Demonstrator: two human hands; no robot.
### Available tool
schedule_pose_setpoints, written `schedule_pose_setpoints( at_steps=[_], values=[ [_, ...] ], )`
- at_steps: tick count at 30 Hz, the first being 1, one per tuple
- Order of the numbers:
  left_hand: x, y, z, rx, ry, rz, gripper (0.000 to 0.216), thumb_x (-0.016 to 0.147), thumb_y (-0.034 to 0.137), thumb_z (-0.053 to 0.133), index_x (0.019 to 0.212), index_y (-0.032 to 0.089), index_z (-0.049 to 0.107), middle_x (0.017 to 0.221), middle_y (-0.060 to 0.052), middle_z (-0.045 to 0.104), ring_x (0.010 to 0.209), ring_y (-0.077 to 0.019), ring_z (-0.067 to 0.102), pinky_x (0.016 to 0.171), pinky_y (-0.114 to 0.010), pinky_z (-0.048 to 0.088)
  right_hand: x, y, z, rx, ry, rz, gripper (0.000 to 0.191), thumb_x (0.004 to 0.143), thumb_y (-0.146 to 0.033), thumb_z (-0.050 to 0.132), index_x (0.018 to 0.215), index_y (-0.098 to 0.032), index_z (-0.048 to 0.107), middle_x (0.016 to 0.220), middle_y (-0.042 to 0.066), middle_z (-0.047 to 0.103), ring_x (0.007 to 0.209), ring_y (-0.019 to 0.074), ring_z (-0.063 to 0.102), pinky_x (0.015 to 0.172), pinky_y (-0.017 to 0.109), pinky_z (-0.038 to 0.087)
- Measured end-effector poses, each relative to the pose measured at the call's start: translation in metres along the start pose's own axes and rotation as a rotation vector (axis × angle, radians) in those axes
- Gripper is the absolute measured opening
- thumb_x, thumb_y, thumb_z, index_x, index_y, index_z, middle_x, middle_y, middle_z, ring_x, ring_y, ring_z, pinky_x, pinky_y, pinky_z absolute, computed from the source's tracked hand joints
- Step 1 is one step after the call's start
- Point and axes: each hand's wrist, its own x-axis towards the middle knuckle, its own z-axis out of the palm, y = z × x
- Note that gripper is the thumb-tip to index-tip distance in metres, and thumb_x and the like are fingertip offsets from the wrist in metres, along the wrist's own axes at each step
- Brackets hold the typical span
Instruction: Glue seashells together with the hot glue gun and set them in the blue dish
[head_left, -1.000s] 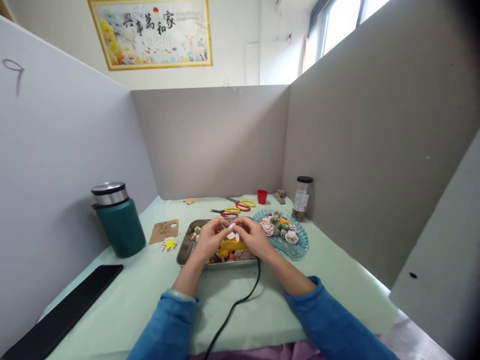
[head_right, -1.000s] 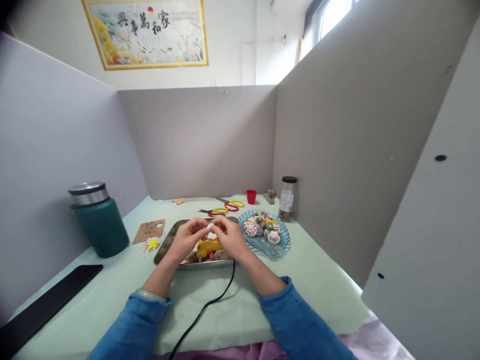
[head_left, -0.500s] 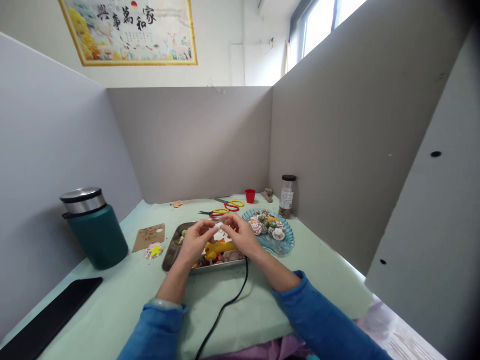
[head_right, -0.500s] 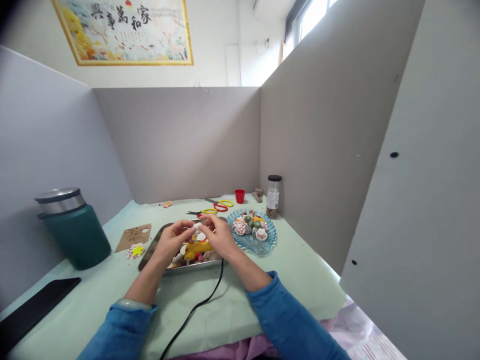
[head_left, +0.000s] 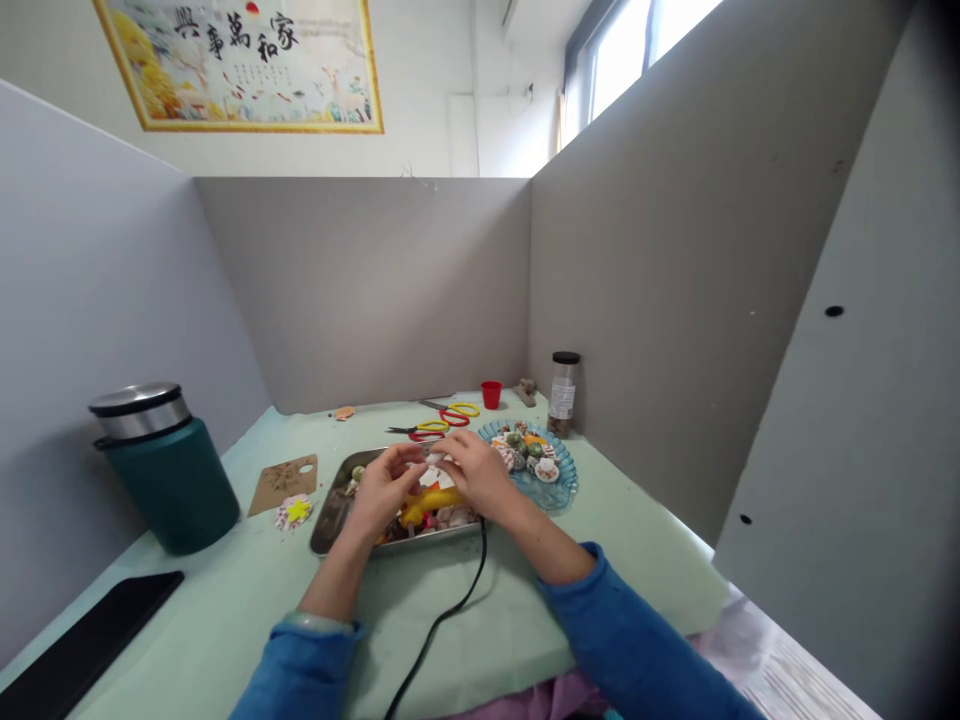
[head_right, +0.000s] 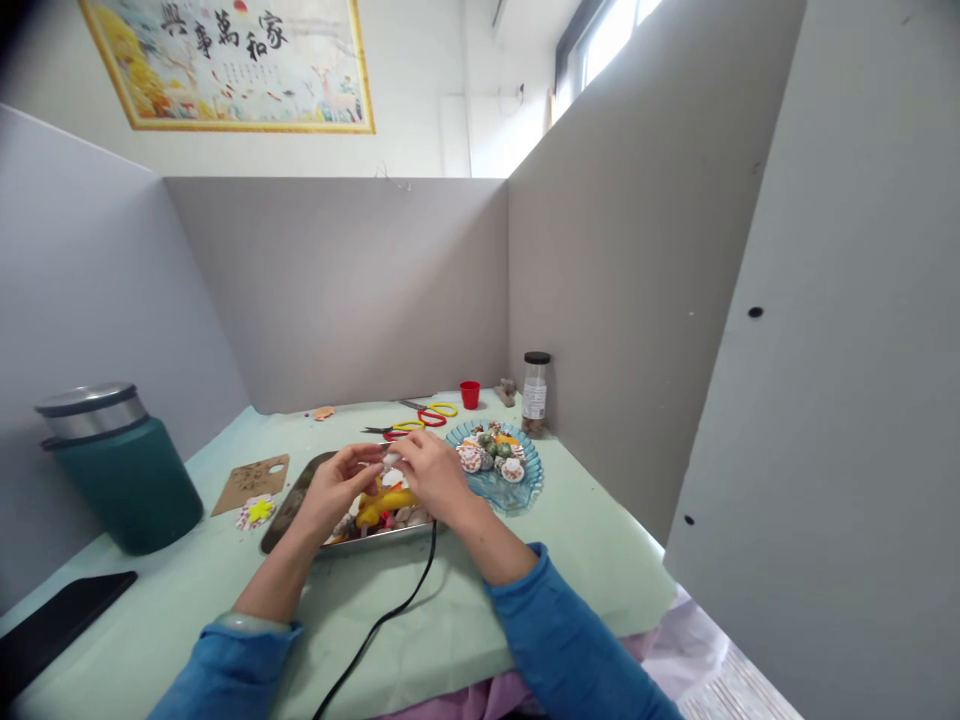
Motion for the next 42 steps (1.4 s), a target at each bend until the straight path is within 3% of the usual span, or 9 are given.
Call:
schedule_pose_setpoints(
  at_steps=[2,5,8,11,23,32,42],
  values=[
    [0.000,0.001,-0.001,0.017,0.028,-0.007,0.048,0.067,0.047,0.072,0.101,0.015,0.061,0.085,-0.006,0.069,0.055,-0.0127,0.058,0.054,-0.025,0.047,0.002,0.017,-0.015,-0.036,0.055,0.100,0.016,0.089,-0.022,0.056,0.101,-0.023,0.067,0.100,0.005,0.062,0.093,0.0180,0.058,0.082,0.029,0.044],
    [0.000,0.000,-0.002,0.042,0.074,-0.016,0.047,0.070,0.049,0.068,0.102,0.015,0.062,0.066,-0.001,0.065,0.055,-0.0133,0.057,0.057,-0.025,0.047,0.000,0.050,-0.043,-0.198,0.119,0.370,0.016,0.087,-0.026,0.056,0.096,-0.020,0.069,0.097,0.006,0.064,0.089,0.0187,0.058,0.082,0.030,0.043],
    [0.001,0.000,-0.002,0.039,0.109,-0.018,0.046,0.070,0.049,0.068,0.101,0.015,0.063,0.057,0.002,0.060,0.054,-0.0133,0.057,0.059,-0.025,0.048,-0.005,0.075,-0.064,-0.419,-0.050,0.625,0.018,0.085,-0.028,0.058,0.095,-0.022,0.071,0.095,0.006,0.065,0.090,0.0196,0.058,0.079,0.029,0.041],
    [0.001,0.001,-0.002,0.029,0.149,-0.022,0.046,0.068,0.049,0.070,0.097,0.014,0.065,0.059,0.001,0.061,0.053,-0.0125,0.056,0.058,-0.024,0.047,-0.011,0.086,-0.069,-0.517,-0.180,0.732,0.019,0.081,-0.030,0.062,0.096,-0.026,0.073,0.098,0.006,0.067,0.094,0.0216,0.058,0.077,0.029,0.040],
    [0.004,-0.006,-0.005,0.042,0.176,-0.023,0.041,0.070,0.045,0.066,0.096,0.014,0.066,0.054,0.000,0.060,0.054,-0.0145,0.059,0.059,-0.025,0.046,-0.014,0.092,-0.056,-0.594,-0.268,0.790,0.021,0.078,-0.033,0.063,0.095,-0.030,0.076,0.105,0.009,0.068,0.102,0.0265,0.056,0.080,0.033,0.040],
    [0.003,-0.002,-0.003,-0.019,0.162,-0.020,0.037,0.069,0.041,0.065,0.093,0.013,0.065,0.076,-0.006,0.069,0.051,-0.0105,0.054,0.056,-0.024,0.046,-0.017,0.097,-0.053,-0.595,-0.257,0.814,0.021,0.076,-0.033,0.064,0.093,-0.032,0.076,0.103,0.008,0.069,0.102,0.0274,0.057,0.080,0.034,0.042],
    [0.004,-0.002,-0.005,-0.080,0.178,-0.038,0.041,0.067,0.045,0.068,0.091,0.013,0.064,0.075,-0.005,0.068,0.050,-0.0106,0.053,0.054,-0.025,0.044,-0.012,0.095,-0.068,-0.575,-0.030,0.785,0.033,0.090,-0.033,0.045,0.099,-0.022,0.074,0.101,0.009,0.069,0.095,0.0230,0.060,0.078,0.029,0.042]
  ],
)
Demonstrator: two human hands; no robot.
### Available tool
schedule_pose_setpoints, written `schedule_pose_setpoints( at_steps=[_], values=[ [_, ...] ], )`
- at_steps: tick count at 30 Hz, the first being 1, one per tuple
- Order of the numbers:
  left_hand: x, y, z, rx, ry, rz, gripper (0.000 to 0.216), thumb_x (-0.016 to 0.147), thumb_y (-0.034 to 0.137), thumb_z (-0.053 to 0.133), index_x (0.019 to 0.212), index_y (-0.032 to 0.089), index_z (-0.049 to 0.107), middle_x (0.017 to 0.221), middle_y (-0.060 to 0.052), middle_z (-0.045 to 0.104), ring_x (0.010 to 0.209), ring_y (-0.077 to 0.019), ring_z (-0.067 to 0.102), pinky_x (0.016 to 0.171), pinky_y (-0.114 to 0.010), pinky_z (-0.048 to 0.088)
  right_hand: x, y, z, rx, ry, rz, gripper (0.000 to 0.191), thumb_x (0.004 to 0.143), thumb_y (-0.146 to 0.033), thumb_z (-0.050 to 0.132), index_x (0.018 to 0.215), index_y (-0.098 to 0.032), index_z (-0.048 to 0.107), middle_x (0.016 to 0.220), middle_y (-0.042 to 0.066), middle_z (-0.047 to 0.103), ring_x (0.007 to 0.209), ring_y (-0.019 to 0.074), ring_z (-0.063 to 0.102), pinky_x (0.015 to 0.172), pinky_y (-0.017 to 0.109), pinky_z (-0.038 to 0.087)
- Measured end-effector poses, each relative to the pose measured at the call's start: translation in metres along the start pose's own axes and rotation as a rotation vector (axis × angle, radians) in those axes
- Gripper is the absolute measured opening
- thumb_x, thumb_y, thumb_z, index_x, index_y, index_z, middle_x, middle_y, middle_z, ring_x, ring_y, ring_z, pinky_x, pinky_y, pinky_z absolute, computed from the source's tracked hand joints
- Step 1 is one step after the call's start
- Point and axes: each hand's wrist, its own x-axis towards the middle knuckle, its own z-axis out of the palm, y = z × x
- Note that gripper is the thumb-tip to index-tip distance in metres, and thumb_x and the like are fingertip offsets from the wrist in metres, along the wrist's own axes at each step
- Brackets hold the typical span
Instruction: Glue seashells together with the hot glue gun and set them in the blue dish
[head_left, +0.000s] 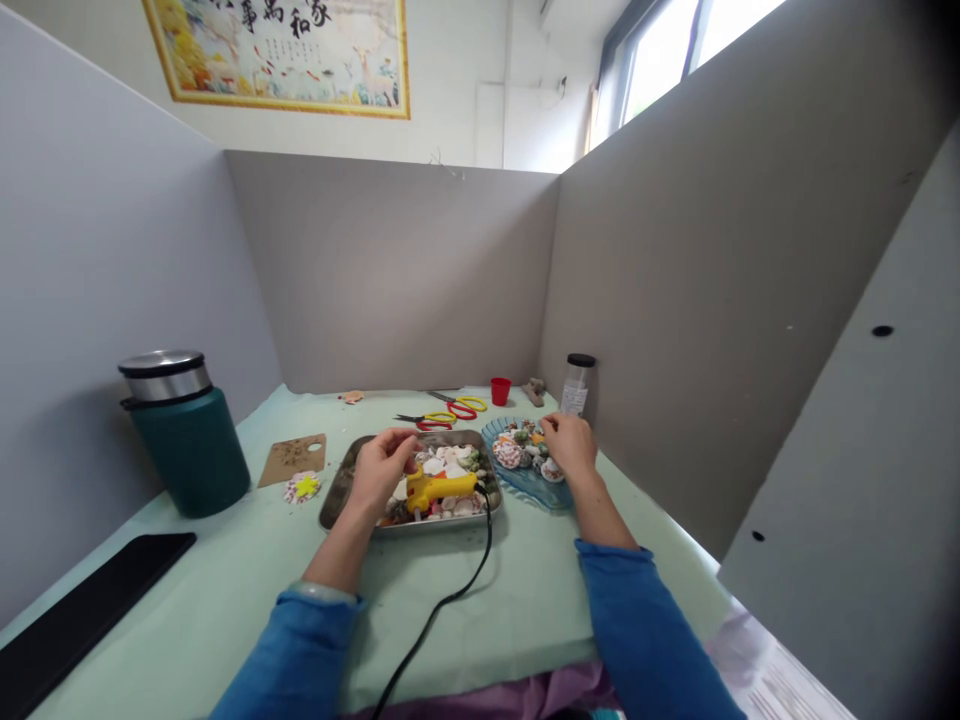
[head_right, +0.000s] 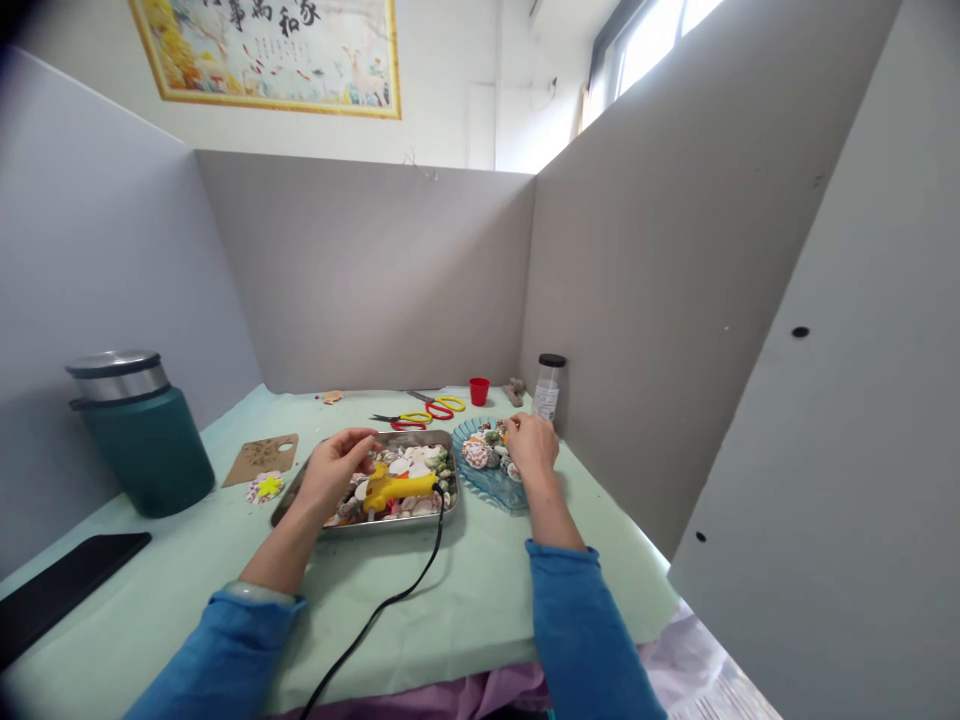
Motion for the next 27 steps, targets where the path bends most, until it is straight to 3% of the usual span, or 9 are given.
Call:
schedule_pose_setpoints(
  at_steps=[5,10,12,14,17,19,22,27],
  values=[
    [-0.001,0.007,-0.001,-0.014,0.078,-0.013,0.042,0.062,0.048,0.071,0.084,0.014,0.060,0.067,-0.002,0.065,0.048,-0.0107,0.053,0.054,-0.025,0.044,-0.006,-0.012,-0.002,0.117,0.080,-0.121,0.036,0.093,-0.034,0.038,0.095,-0.019,0.071,0.099,0.008,0.069,0.094,0.0205,0.058,0.083,0.027,0.040],
    [0.001,0.007,-0.005,-0.066,0.143,-0.032,0.040,0.061,0.048,0.072,0.078,0.015,0.057,0.063,0.000,0.062,0.046,-0.0099,0.052,0.051,-0.024,0.043,-0.023,-0.037,0.003,0.438,0.048,-0.490,0.029,0.091,-0.034,0.046,0.086,-0.018,0.070,0.089,0.006,0.068,0.086,0.0185,0.058,0.081,0.026,0.041],
    [0.002,0.005,-0.007,-0.080,0.150,-0.036,0.041,0.062,0.049,0.071,0.080,0.014,0.058,0.063,0.000,0.061,0.045,-0.0094,0.052,0.050,-0.023,0.043,-0.025,-0.041,0.004,0.463,0.003,-0.586,0.026,0.090,-0.032,0.048,0.084,-0.020,0.070,0.089,0.006,0.069,0.089,0.0185,0.058,0.082,0.026,0.040],
    [0.004,0.002,-0.008,-0.088,0.155,-0.028,0.041,0.064,0.051,0.069,0.080,0.014,0.059,0.065,0.000,0.062,0.045,-0.0090,0.051,0.050,-0.023,0.043,-0.020,-0.035,0.004,0.421,0.012,-0.566,0.024,0.089,-0.029,0.050,0.084,-0.020,0.071,0.090,0.005,0.069,0.092,0.0191,0.058,0.084,0.027,0.040],
    [0.006,-0.001,-0.009,-0.089,0.151,-0.019,0.041,0.066,0.052,0.068,0.080,0.014,0.060,0.066,-0.001,0.063,0.045,-0.0085,0.051,0.051,-0.023,0.043,-0.004,-0.011,0.002,0.263,0.071,-0.315,0.024,0.088,-0.027,0.050,0.090,-0.019,0.072,0.095,0.006,0.069,0.093,0.0199,0.058,0.085,0.028,0.040],
    [0.006,-0.001,-0.009,-0.089,0.145,-0.025,0.042,0.065,0.052,0.069,0.080,0.014,0.060,0.065,0.000,0.063,0.045,-0.0086,0.051,0.051,-0.023,0.043,0.004,0.005,0.000,0.111,-0.024,-0.199,0.025,0.087,-0.029,0.051,0.095,-0.020,0.073,0.097,0.006,0.069,0.095,0.0210,0.058,0.083,0.029,0.040],
    [0.005,0.002,-0.008,-0.091,0.152,-0.043,0.044,0.061,0.053,0.071,0.079,0.014,0.060,0.063,0.000,0.063,0.045,-0.0092,0.051,0.050,-0.023,0.044,0.007,0.016,0.001,0.035,-0.125,-0.192,0.019,0.081,-0.027,0.059,0.090,-0.024,0.076,0.095,0.005,0.069,0.093,0.0218,0.058,0.080,0.029,0.040],
    [0.004,0.006,-0.008,-0.060,0.165,-0.046,0.044,0.061,0.053,0.070,0.077,0.014,0.059,0.063,0.000,0.062,0.045,-0.0094,0.051,0.049,-0.023,0.043,0.000,0.008,0.006,-0.044,-0.190,-0.194,0.020,0.076,-0.029,0.064,0.092,-0.027,0.076,0.102,0.007,0.066,0.100,0.0254,0.054,0.081,0.031,0.039]
  ],
)
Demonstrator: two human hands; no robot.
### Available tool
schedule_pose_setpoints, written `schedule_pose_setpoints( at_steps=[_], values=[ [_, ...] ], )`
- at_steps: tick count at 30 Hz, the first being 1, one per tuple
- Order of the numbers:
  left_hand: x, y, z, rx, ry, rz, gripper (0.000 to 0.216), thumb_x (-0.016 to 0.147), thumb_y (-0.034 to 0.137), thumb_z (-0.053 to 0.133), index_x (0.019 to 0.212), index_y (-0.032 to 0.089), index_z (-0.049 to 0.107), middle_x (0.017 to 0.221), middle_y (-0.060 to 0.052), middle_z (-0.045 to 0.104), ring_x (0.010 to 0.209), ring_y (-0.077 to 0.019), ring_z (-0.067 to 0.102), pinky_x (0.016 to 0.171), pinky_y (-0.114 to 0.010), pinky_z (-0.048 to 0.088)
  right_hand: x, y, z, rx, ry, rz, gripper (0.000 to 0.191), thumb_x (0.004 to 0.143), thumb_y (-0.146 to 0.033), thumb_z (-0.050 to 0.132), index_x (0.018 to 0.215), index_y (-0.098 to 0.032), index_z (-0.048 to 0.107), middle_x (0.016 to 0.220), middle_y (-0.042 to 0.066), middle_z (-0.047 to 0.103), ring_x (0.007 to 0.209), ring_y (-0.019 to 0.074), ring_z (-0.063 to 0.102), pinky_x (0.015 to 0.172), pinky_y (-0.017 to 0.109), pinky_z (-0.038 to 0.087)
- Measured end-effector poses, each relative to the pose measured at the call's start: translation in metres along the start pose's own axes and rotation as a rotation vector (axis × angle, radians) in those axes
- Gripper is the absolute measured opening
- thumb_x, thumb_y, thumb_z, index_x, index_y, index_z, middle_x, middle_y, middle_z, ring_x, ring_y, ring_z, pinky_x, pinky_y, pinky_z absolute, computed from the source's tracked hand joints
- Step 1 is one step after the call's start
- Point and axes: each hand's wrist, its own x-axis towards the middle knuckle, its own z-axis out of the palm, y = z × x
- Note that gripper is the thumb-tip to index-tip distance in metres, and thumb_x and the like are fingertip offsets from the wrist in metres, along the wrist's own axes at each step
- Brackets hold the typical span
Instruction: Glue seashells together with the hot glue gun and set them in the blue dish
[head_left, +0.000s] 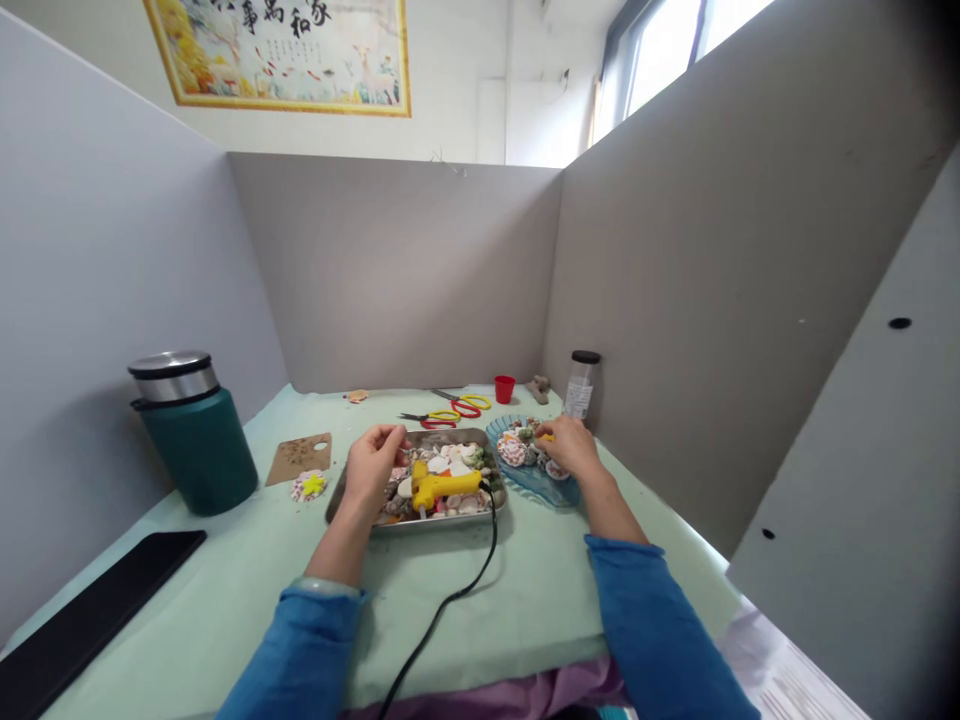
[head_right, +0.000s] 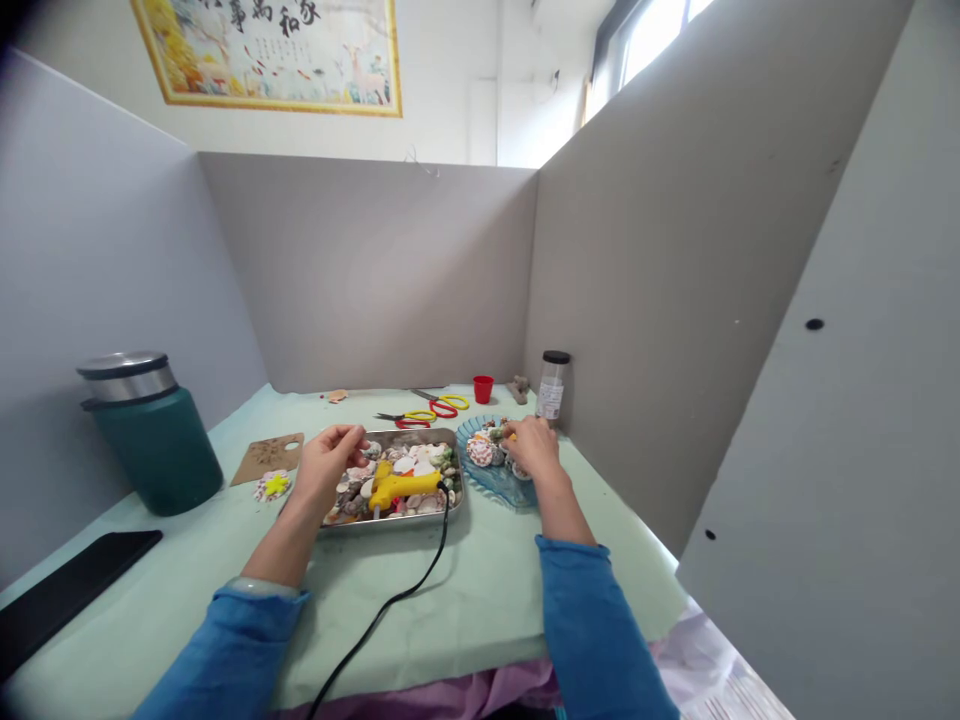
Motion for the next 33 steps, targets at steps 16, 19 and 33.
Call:
schedule_pose_setpoints(
  at_steps=[16,19,33],
  values=[
    [0.003,-0.006,-0.003,0.026,-0.017,0.015,0.042,0.064,0.053,0.069,0.078,0.015,0.060,0.065,-0.001,0.063,0.045,-0.0100,0.051,0.049,-0.023,0.042,0.004,-0.006,0.011,0.232,0.015,0.125,0.002,0.071,-0.018,0.066,0.071,-0.018,0.068,0.104,0.010,0.064,0.112,0.0296,0.047,0.094,0.042,0.033],
    [0.003,-0.006,-0.003,0.033,-0.019,0.018,0.044,0.063,0.055,0.069,0.078,0.014,0.060,0.065,-0.001,0.063,0.046,-0.0104,0.052,0.049,-0.023,0.042,0.007,-0.005,0.008,0.451,0.056,0.174,0.006,0.076,-0.022,0.061,0.078,-0.017,0.065,0.095,0.009,0.065,0.104,0.0257,0.054,0.088,0.037,0.040],
    [0.001,-0.005,-0.001,0.025,-0.038,0.029,0.038,0.067,0.050,0.068,0.078,0.014,0.060,0.065,0.000,0.062,0.046,-0.0093,0.051,0.050,-0.022,0.042,0.006,-0.005,-0.014,1.420,-0.032,0.175,0.012,0.082,-0.030,0.060,0.077,-0.020,0.056,0.073,0.004,0.063,0.056,0.0114,0.057,0.045,0.021,0.049]
  ],
)
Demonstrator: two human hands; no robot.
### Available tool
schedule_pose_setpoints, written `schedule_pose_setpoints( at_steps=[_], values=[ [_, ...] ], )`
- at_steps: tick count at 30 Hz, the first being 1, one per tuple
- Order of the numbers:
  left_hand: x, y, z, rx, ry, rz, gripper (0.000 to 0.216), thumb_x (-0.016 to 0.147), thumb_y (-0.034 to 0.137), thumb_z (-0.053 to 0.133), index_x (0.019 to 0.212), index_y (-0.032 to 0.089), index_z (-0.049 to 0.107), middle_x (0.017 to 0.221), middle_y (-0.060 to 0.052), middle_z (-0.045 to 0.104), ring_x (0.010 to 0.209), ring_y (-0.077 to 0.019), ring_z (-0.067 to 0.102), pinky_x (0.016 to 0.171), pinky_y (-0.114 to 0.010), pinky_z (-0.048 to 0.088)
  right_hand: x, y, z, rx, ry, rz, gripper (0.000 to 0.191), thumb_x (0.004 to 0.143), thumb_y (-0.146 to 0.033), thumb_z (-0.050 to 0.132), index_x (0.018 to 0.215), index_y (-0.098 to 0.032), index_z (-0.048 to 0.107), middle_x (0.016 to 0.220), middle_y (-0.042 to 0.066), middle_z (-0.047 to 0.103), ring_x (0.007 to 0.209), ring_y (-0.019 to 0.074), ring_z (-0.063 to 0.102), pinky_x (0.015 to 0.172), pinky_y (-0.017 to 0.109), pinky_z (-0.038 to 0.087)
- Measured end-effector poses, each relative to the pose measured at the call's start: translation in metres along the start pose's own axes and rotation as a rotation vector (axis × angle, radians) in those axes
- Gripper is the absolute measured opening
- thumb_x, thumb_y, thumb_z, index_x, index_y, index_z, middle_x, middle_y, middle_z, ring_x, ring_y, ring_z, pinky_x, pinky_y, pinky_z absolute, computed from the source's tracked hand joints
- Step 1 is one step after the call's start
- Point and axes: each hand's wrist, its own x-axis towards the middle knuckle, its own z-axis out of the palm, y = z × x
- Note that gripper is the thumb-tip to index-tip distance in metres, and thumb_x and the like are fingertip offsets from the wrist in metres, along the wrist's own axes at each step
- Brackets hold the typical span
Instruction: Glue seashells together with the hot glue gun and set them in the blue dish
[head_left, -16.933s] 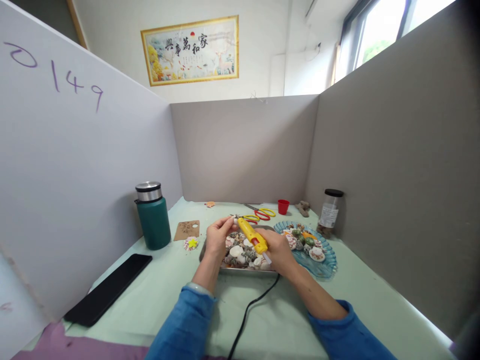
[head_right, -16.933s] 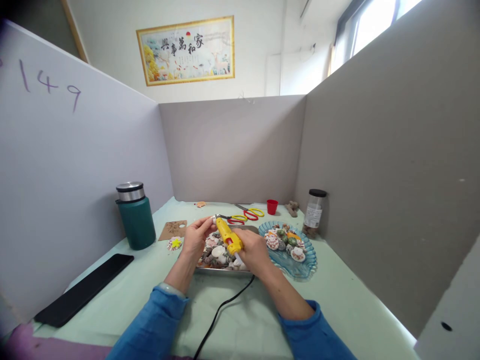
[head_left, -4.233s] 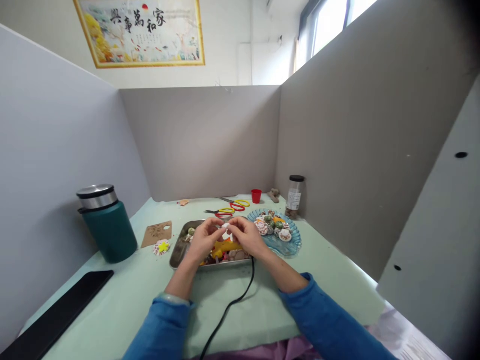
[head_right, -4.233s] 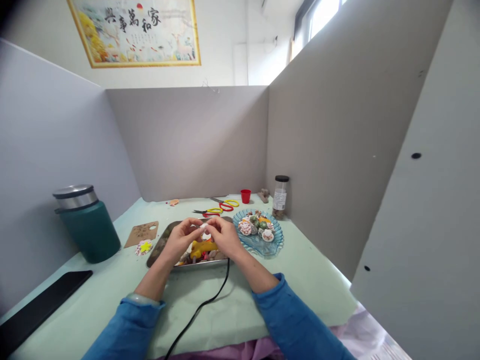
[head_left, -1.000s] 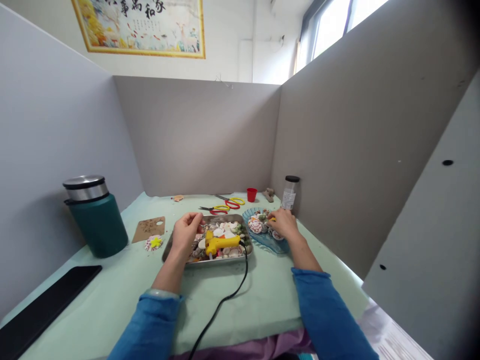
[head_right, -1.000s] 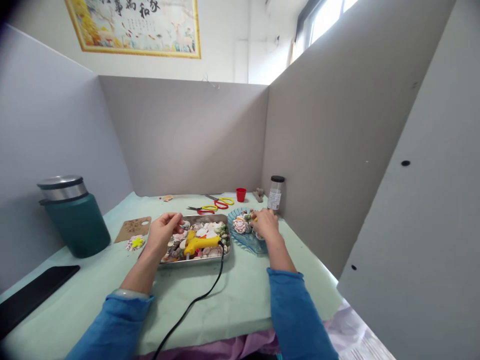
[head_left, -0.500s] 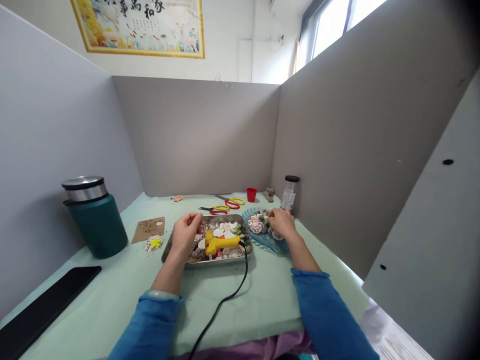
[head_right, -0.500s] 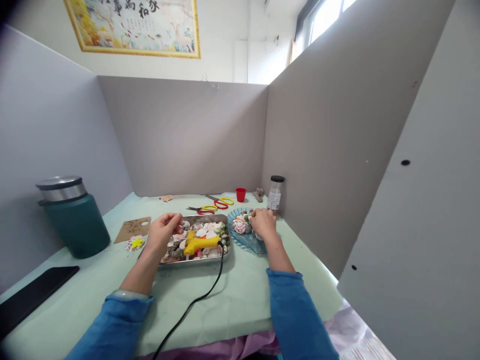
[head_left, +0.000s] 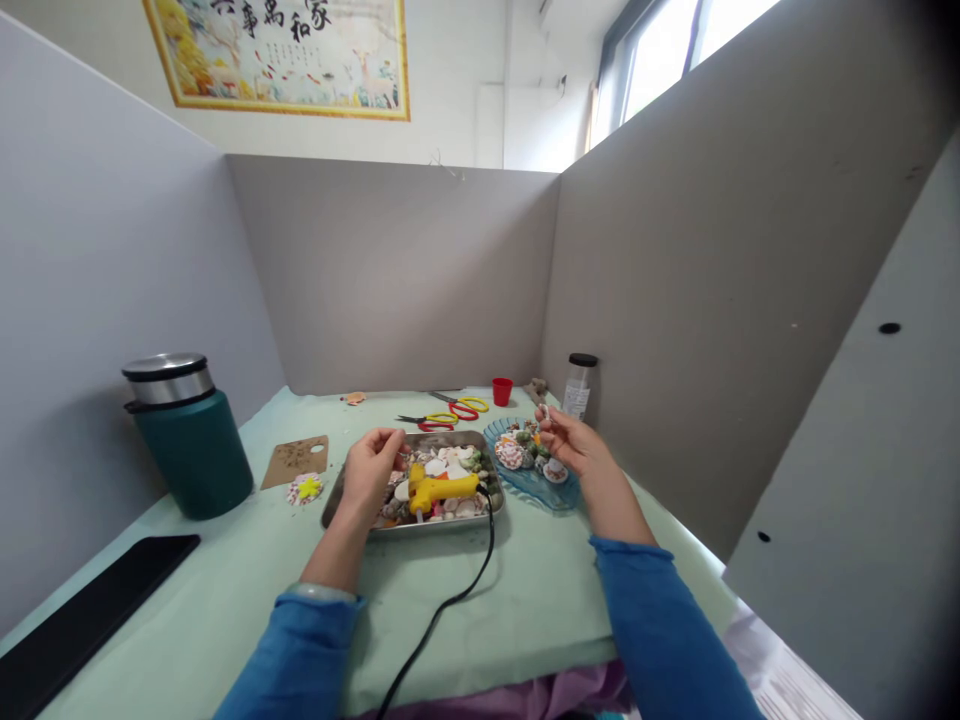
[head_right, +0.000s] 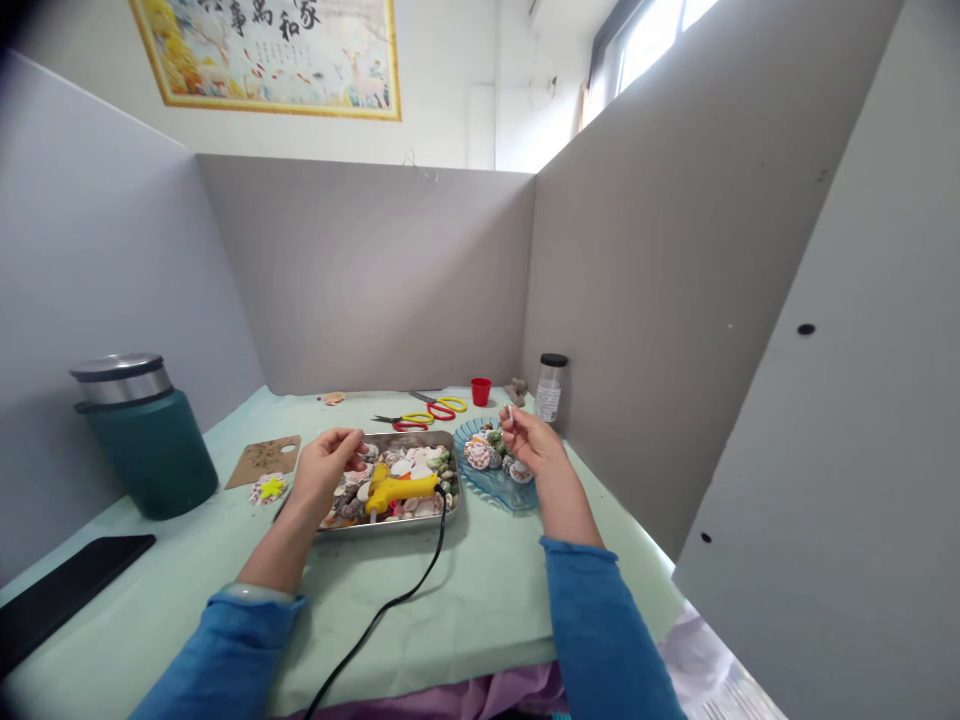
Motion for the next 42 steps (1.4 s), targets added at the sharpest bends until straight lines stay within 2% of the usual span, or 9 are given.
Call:
schedule_pose_setpoints(
  at_steps=[5,9,14,21,30,37,42],
  values=[
    [-0.001,0.002,0.001,-0.013,0.001,-0.009,0.038,0.067,0.050,0.068,0.078,0.014,0.060,0.064,0.000,0.062,0.045,-0.0094,0.051,0.049,-0.022,0.041,0.005,0.010,-0.001,-0.156,0.133,-0.039,0.020,0.078,-0.038,0.063,0.081,-0.018,0.060,0.077,0.006,0.067,0.056,0.0119,0.056,0.045,0.022,0.046],
    [0.000,0.001,0.000,-0.008,0.006,-0.013,0.038,0.066,0.050,0.069,0.079,0.015,0.060,0.064,0.000,0.062,0.045,-0.0094,0.051,0.049,-0.022,0.041,0.009,0.019,-0.006,-0.443,0.229,-0.105,0.024,0.073,-0.037,0.063,0.084,-0.015,0.066,0.079,0.006,0.068,0.070,0.0161,0.061,0.058,0.025,0.047],
    [0.001,-0.001,-0.001,0.007,0.000,-0.006,0.038,0.068,0.050,0.068,0.079,0.014,0.060,0.065,0.000,0.063,0.046,-0.0095,0.051,0.050,-0.022,0.042,0.009,0.023,-0.010,-0.833,0.206,-0.136,0.015,0.067,-0.029,0.068,0.074,-0.018,0.073,0.078,0.006,0.070,0.081,0.0227,0.061,0.073,0.032,0.043],
    [0.001,-0.002,-0.001,0.042,0.001,0.014,0.035,0.070,0.048,0.067,0.079,0.015,0.061,0.064,0.001,0.062,0.046,-0.0095,0.051,0.051,-0.022,0.042,0.002,0.021,-0.006,-1.152,0.110,-0.133,0.017,0.074,-0.028,0.065,0.086,-0.023,0.076,0.090,0.006,0.073,0.095,0.0263,0.057,0.080,0.033,0.039],
    [0.000,-0.002,-0.001,0.055,-0.003,0.018,0.035,0.070,0.048,0.066,0.078,0.015,0.061,0.065,0.001,0.062,0.046,-0.0097,0.052,0.050,-0.022,0.042,0.000,0.021,-0.002,-1.316,0.061,-0.097,0.021,0.078,-0.036,0.063,0.090,-0.027,0.077,0.096,0.006,0.072,0.102,0.0292,0.054,0.082,0.036,0.038],
    [-0.001,0.001,0.000,0.044,-0.005,0.012,0.035,0.069,0.048,0.066,0.078,0.015,0.061,0.063,0.001,0.062,0.046,-0.0097,0.051,0.050,-0.022,0.042,0.001,0.024,-0.001,-1.367,0.063,-0.073,0.024,0.078,-0.040,0.062,0.092,-0.029,0.077,0.106,0.007,0.068,0.106,0.0306,0.051,0.083,0.037,0.039],
    [-0.001,0.001,0.000,0.049,-0.010,0.012,0.035,0.069,0.048,0.066,0.078,0.015,0.061,0.064,0.000,0.062,0.046,-0.0095,0.051,0.050,-0.022,0.042,0.002,0.026,-0.001,-1.377,0.061,-0.055,0.023,0.077,-0.040,0.063,0.092,-0.030,0.078,0.105,0.008,0.068,0.106,0.0319,0.052,0.083,0.038,0.039]
  ],
)
